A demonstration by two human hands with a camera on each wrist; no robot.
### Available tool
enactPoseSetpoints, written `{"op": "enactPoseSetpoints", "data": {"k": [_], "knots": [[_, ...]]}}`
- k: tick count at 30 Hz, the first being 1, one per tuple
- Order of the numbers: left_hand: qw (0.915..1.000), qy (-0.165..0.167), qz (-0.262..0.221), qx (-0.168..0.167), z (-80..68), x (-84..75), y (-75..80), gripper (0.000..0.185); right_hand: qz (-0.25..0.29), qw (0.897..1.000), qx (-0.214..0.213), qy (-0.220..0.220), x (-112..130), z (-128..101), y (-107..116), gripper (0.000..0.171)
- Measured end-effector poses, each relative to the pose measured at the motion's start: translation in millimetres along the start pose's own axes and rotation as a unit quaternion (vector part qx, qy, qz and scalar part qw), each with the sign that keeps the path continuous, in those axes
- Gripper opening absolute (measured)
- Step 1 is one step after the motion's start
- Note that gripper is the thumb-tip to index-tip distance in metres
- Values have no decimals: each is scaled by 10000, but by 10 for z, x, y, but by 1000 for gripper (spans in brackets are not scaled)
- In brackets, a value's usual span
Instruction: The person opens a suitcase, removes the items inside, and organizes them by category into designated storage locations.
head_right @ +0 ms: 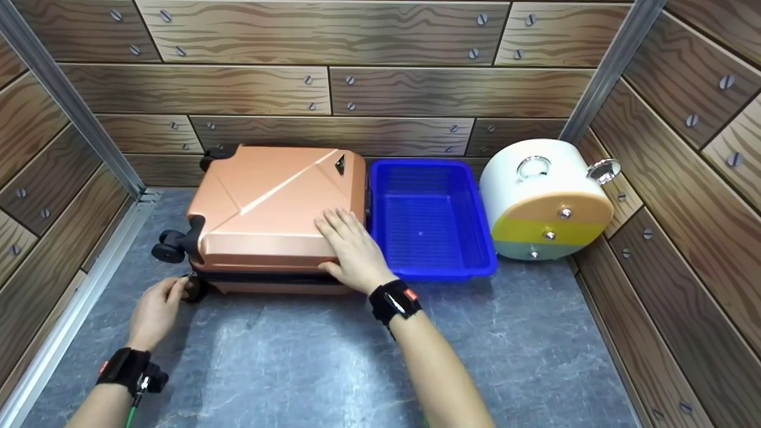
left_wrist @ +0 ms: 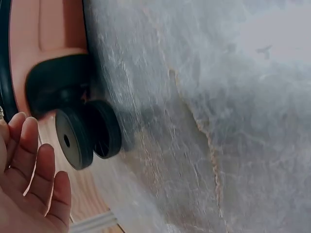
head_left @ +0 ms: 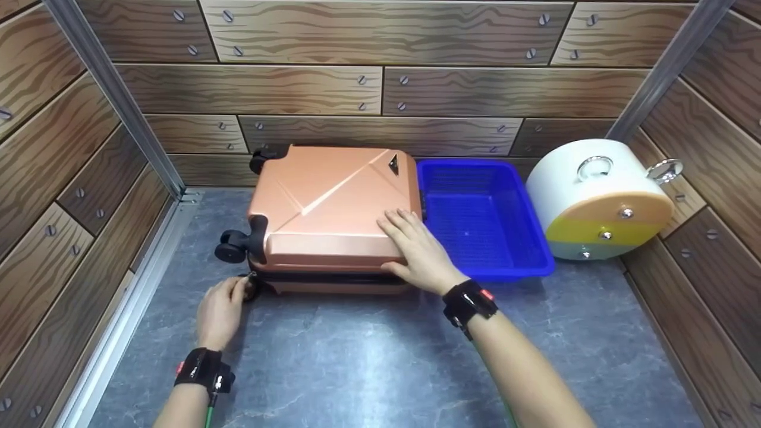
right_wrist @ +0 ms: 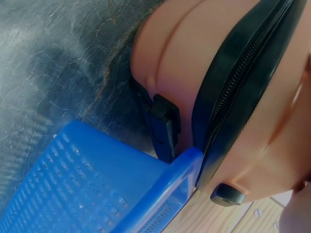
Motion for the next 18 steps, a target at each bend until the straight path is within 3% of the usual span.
{"op": "enactPoseSetpoints", "data": {"k": [11, 18], "knots": [[9962, 700, -380, 354, 239, 191, 24, 42, 3, 10000, -18, 25, 4, 7, 15, 92], [9927, 797, -726, 538, 377, 258, 6, 47, 6, 10000, 84, -52, 1, -1, -9, 92]]}}
Point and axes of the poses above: each hand's wrist, its own z-axis towards the middle knuckle, its own y-axis out of the back of the hand, x = y × z, the point moved 5 cm from there along z, towards the middle knuckle, and after that the axes turned 1 degree about -x, right-handed, at the moved point
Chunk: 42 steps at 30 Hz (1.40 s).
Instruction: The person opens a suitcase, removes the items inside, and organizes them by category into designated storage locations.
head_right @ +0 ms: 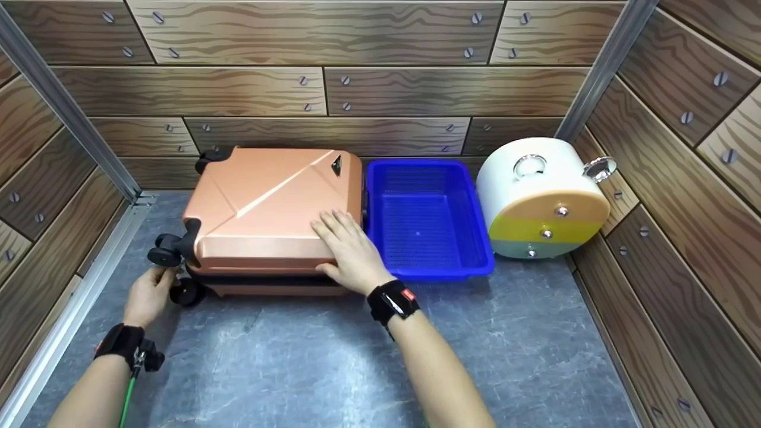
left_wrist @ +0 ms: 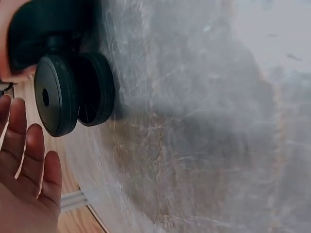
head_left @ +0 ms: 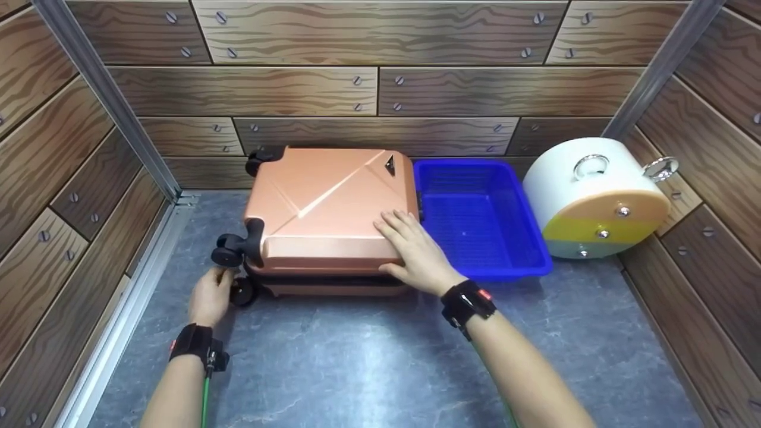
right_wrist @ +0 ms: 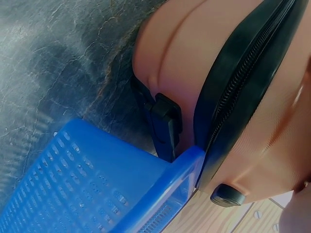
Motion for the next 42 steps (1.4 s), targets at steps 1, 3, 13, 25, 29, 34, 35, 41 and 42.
{"op": "enactPoseSetpoints", "data": {"k": [1, 3, 13, 25, 29, 34, 35, 41, 42], "knots": [[10000, -19, -37, 23, 27, -3, -4, 47, -5, 10000, 13, -19, -4, -2, -2, 92], [10000, -26, -69, 65, 71, -6, -15, 47, -8, 10000, 30, -40, -7, -8, -8, 92], [9995, -128, -164, -238, 254, -40, -46, 33, 96, 9999, -38, 26, 8, -8, -7, 90], [9998, -100, -64, -181, 300, -31, 38, 32, 98, 9999, -61, 39, 1, -17, -13, 91], [9996, -49, -285, -45, 334, -9, 199, 42, 74, 9999, -104, 36, -10, -22, 1, 91], [9972, -212, -700, -183, 340, -219, 481, 62, 1, 10000, -70, -11, -26, -20, 10, 91], [9963, -349, -738, -252, 329, -304, 533, 64, -1, 10000, -63, -17, -28, -20, 9, 91], [9816, -1817, -315, -489, 214, -966, 621, 63, 42, 10000, -64, 10, -7, -16, 0, 90], [9753, -2162, -105, -448, 186, -1082, 592, 64, 35, 10000, -74, 27, -1, -14, -3, 90]]}}
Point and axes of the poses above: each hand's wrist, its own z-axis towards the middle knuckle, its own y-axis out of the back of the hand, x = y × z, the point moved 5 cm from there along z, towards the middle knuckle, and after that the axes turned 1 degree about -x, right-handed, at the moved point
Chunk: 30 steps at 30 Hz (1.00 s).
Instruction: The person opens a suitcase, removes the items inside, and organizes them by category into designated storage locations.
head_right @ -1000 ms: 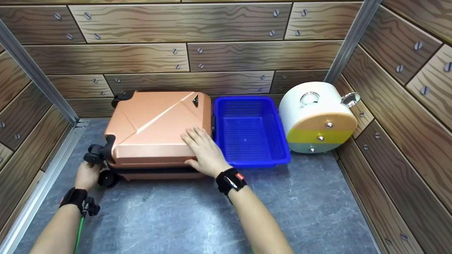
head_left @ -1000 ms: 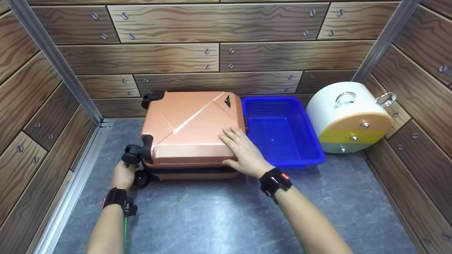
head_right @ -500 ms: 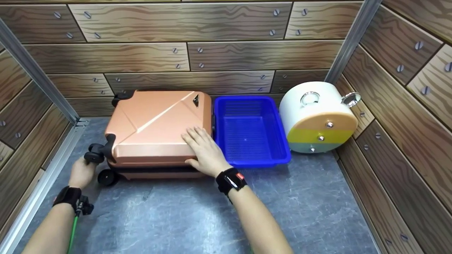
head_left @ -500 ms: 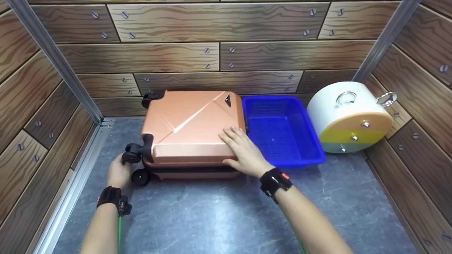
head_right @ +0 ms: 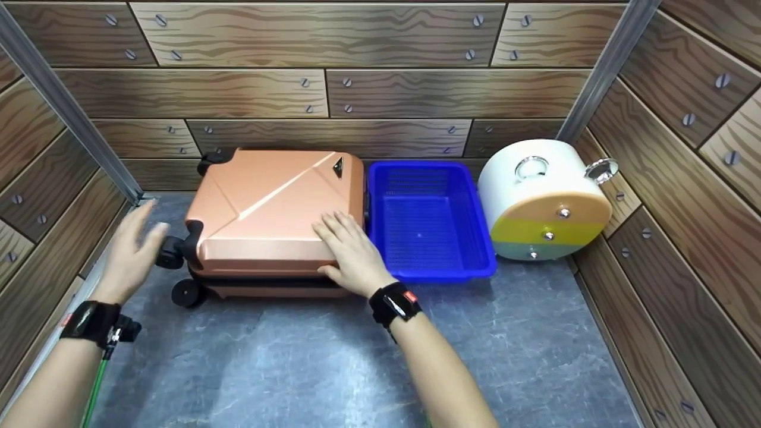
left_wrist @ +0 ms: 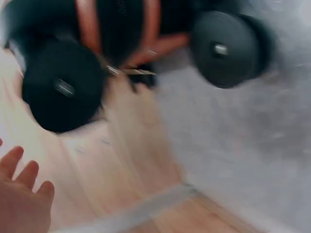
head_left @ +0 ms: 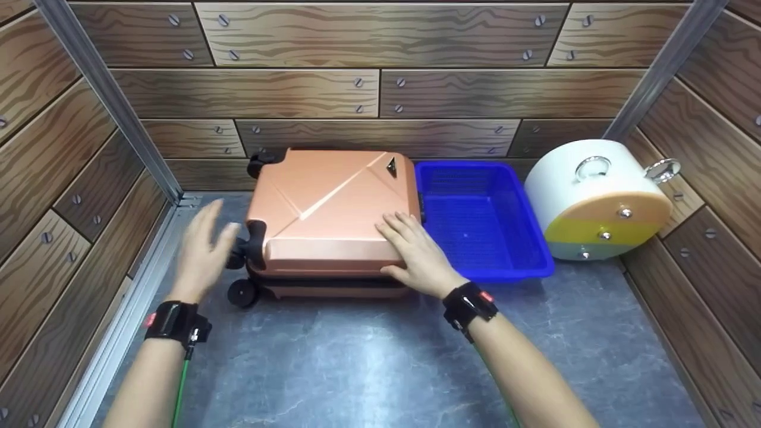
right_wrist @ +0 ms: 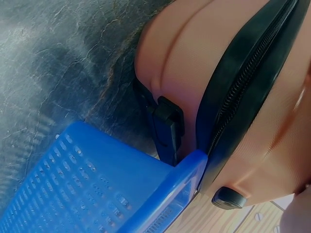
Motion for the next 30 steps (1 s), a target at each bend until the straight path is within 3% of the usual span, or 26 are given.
{"op": "enactPoseSetpoints", "data": {"k": [3, 5, 7, 10, 12, 17, 22, 30], "knots": [[9922, -987, 637, 418, 46, -330, -165, 76, -11, 10000, -43, 17, -7, -5, 3, 91], [9815, -1386, 1063, 786, 51, -486, -298, 91, -25, 10000, -63, 20, -12, -5, 4, 91], [9704, -1576, 1410, 1167, 43, -572, -427, 105, -21, 10000, -56, 7, -17, -4, 6, 91], [9591, -1537, 1735, 1625, 12, -562, -593, 118, -43, 10000, -1, -42, -14, 1, -1, 91], [9532, -1540, 1930, 1744, -15, -515, -669, 119, -47, 10000, 48, -54, -7, 3, -5, 91], [9450, -1699, 2297, 1589, -83, -444, -749, 107, -48, 10000, 25, -32, 12, -4, -11, 91], [9430, -1755, 2410, 1482, -129, -447, -760, 103, -16, 10000, -38, 36, 13, -8, -13, 92], [9476, -1487, 2455, 1400, -272, -544, -763, 104, -55, 9997, 103, 219, -39, -24, 2, 90]]}}
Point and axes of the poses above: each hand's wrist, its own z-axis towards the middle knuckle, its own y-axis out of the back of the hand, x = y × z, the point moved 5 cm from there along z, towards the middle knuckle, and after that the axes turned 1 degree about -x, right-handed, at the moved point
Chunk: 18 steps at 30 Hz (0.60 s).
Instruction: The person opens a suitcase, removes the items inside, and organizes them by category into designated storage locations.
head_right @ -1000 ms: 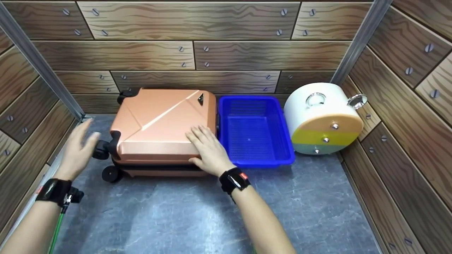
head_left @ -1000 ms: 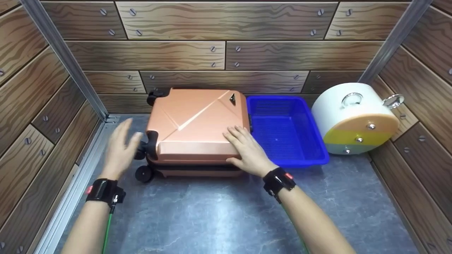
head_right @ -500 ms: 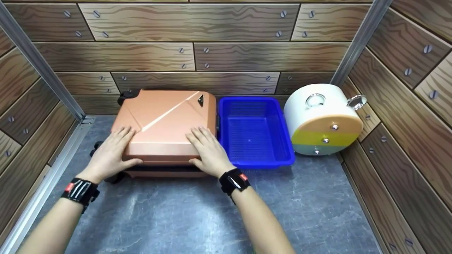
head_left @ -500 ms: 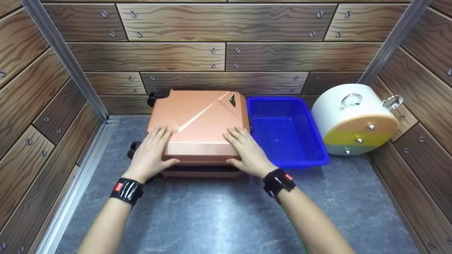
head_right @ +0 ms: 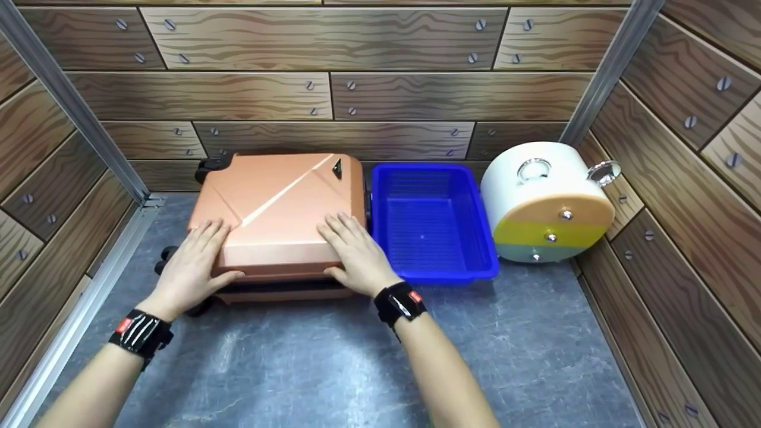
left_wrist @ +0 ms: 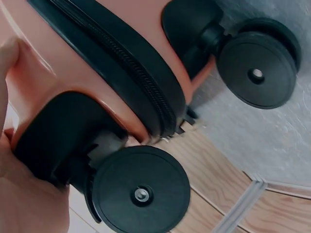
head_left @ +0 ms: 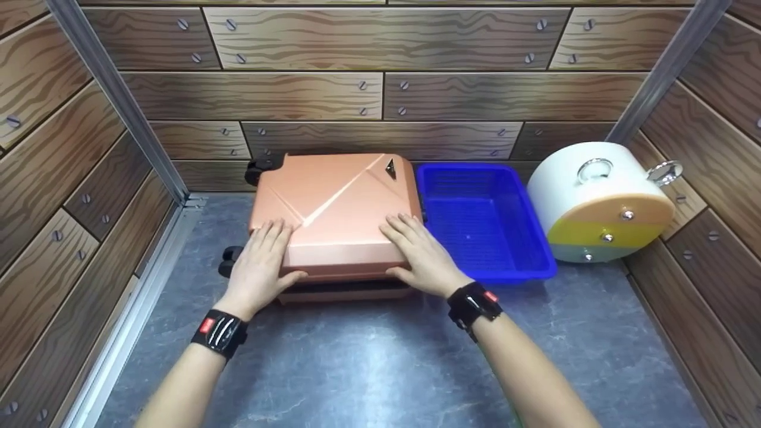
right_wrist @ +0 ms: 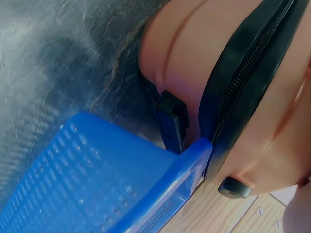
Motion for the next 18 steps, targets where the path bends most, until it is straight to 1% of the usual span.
{"op": "enactPoseSetpoints", "data": {"k": [7, 14, 18], "knots": [[9994, 272, 108, -163, -110, -156, 19, 102, -19, 9999, 140, 85, -46, 10, 34, 91], [9975, 620, 226, -233, -213, -344, 47, 97, -57, 9999, 29, 100, -127, 40, 64, 91], [9965, 757, 262, -237, -257, -450, 76, 90, -206, 9998, 18, -22, -211, 75, 60, 90]]}}
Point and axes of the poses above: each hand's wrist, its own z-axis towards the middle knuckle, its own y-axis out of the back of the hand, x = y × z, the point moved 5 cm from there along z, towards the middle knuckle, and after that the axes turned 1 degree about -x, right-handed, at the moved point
